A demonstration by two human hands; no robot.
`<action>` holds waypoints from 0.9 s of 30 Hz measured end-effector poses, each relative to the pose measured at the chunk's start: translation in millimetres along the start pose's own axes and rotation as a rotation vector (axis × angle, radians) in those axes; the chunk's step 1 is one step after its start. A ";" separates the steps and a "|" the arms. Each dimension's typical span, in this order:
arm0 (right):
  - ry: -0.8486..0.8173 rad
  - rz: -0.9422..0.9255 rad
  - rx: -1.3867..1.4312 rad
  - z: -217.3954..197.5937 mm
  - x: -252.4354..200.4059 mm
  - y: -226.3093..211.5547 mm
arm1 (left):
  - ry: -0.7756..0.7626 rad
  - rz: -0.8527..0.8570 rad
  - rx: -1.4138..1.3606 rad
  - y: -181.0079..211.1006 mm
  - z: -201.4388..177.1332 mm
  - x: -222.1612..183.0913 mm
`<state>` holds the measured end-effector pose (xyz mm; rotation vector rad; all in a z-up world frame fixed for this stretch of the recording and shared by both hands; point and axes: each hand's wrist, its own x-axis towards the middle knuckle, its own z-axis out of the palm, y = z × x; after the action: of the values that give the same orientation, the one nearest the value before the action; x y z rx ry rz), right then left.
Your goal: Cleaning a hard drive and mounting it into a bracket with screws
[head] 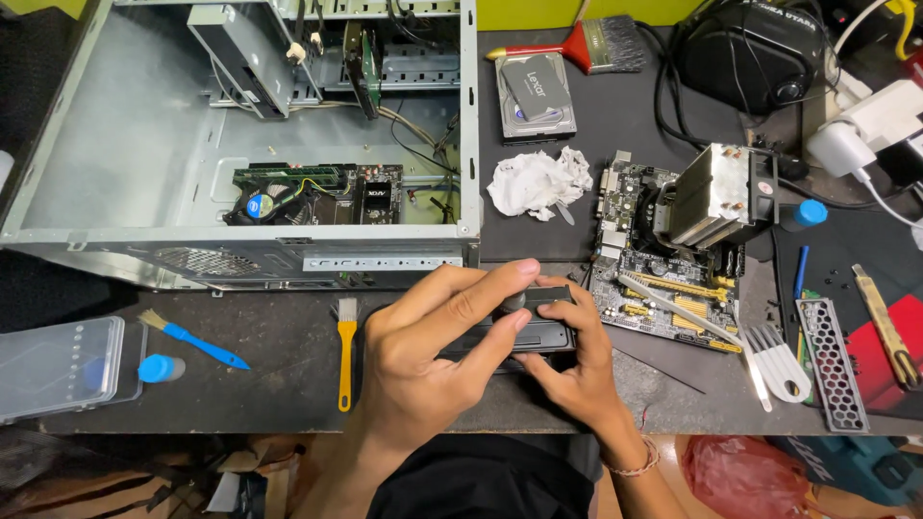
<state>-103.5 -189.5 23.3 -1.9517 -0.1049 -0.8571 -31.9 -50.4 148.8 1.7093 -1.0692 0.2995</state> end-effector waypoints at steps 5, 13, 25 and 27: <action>-0.004 0.000 -0.010 -0.5 -0.6 0.5 | -0.030 -0.017 -0.048 3.7 -2.0 2.7; -0.005 0.003 -0.010 -0.6 1.2 -1.7 | 0.009 -0.026 0.031 -2.2 1.3 -0.2; -0.003 0.006 0.019 -0.9 -0.6 0.8 | -0.019 0.059 0.066 -5.6 3.8 -1.3; -0.007 0.006 0.000 -1.1 1.6 -2.3 | 0.017 0.098 0.117 -8.8 6.6 -3.2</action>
<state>-103.8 -189.7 26.4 -1.9545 -0.1030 -0.8461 -28.9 -54.0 138.3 1.7573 -1.1446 0.4460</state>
